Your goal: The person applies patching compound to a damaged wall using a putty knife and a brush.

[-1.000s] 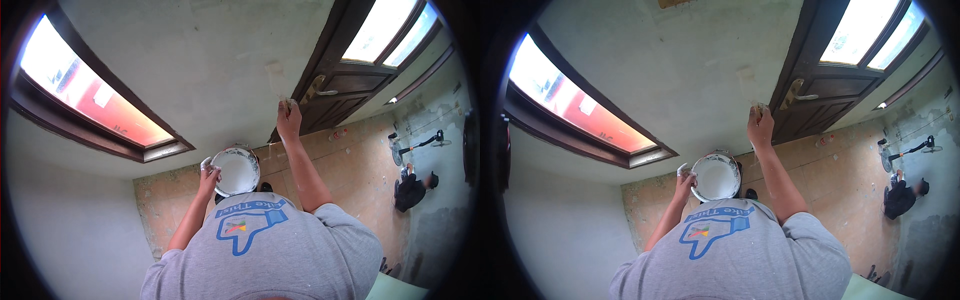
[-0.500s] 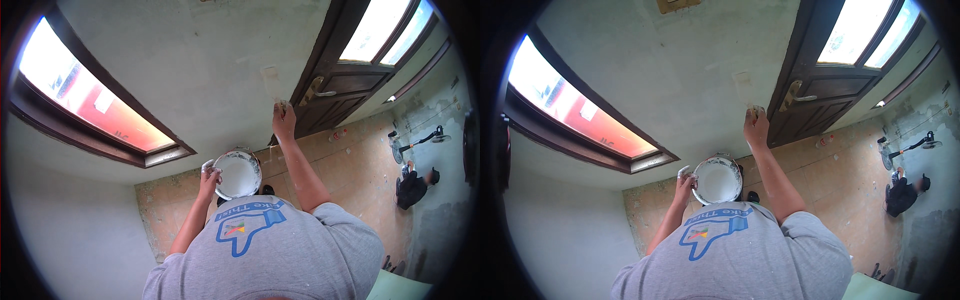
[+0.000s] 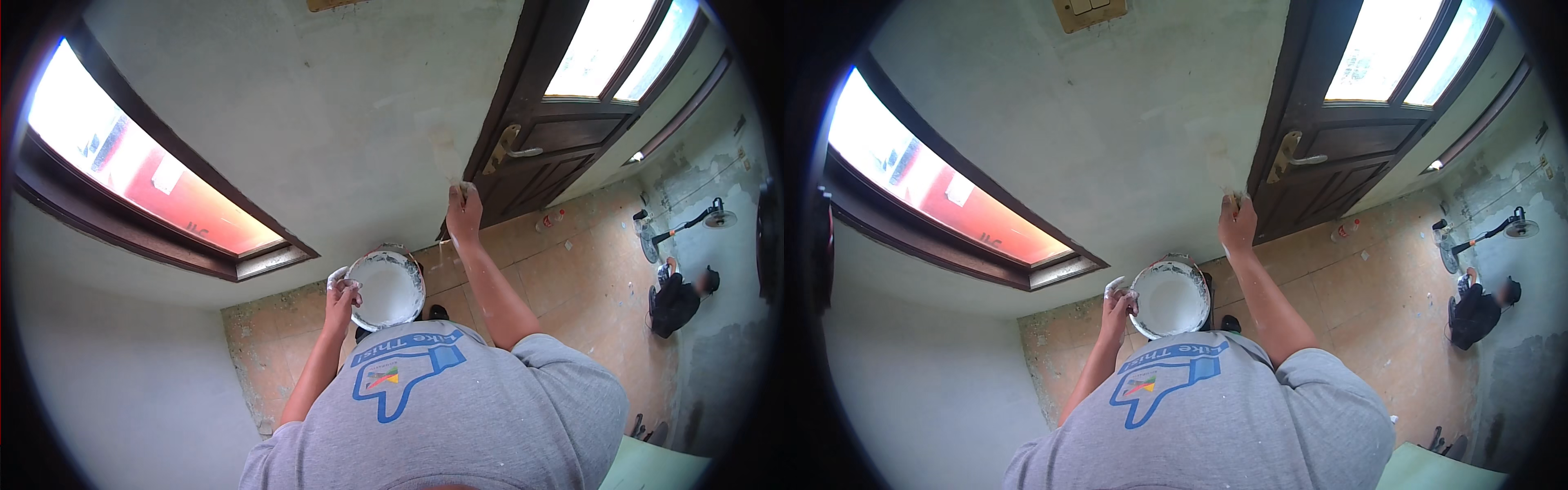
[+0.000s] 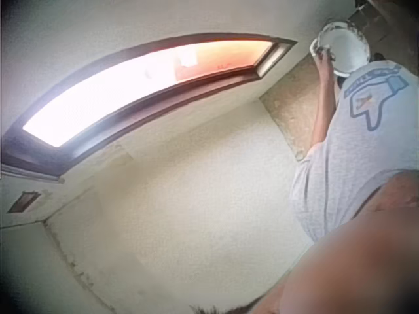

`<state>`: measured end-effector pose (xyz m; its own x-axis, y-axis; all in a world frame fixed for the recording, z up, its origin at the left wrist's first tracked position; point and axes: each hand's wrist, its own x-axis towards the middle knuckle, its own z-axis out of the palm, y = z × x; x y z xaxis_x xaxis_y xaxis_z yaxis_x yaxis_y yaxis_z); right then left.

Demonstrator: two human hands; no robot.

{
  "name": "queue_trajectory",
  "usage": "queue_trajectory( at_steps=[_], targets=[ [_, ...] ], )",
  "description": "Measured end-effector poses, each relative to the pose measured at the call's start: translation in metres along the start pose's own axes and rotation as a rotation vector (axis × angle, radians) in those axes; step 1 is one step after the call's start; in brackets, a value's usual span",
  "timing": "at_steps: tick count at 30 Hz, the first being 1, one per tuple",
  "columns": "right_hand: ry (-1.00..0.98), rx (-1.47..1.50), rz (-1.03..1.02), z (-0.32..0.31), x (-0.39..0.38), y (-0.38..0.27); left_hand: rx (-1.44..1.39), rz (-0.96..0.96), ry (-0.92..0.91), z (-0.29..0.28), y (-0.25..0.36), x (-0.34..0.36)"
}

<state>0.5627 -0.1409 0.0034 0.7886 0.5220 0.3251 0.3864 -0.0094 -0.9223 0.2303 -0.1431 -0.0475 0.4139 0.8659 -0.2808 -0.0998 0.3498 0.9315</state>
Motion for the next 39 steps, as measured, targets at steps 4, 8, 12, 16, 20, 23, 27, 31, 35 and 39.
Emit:
queue_trajectory(
  at_steps=[4,8,12,16,20,23,27,31,35,39],
  targets=[
    [0.053,0.065,-0.056,0.000,0.027,-0.034,-0.001,-0.003,-0.007,0.010,0.000,-0.002],
    [0.031,0.014,-0.057,0.002,0.032,-0.039,-0.008,0.007,0.013,0.013,-0.003,-0.003],
    [0.007,-0.088,-0.059,0.001,0.022,-0.003,-0.002,0.009,0.039,0.008,-0.009,-0.003],
    [0.016,-0.167,-0.027,-0.006,0.005,0.054,0.012,0.004,0.045,0.009,-0.004,-0.008],
    [-0.004,-0.175,0.065,-0.018,-0.017,0.086,-0.087,-0.039,0.060,0.013,0.000,-0.009],
    [-0.054,-0.114,0.059,-0.014,-0.016,0.066,-0.090,-0.027,0.066,0.017,0.001,-0.009],
    [-0.090,0.066,0.006,-0.004,-0.006,-0.018,-0.081,-0.005,0.030,0.016,0.002,-0.014],
    [-0.119,0.011,-0.012,0.008,0.010,-0.048,-0.070,0.007,0.018,0.017,0.006,-0.015],
    [-0.081,-0.041,-0.081,0.020,0.007,-0.034,-0.090,0.002,0.030,0.016,0.009,-0.017],
    [-0.083,-0.146,-0.044,0.017,-0.019,0.025,-0.092,-0.004,0.052,0.012,0.010,-0.018]
  ],
)
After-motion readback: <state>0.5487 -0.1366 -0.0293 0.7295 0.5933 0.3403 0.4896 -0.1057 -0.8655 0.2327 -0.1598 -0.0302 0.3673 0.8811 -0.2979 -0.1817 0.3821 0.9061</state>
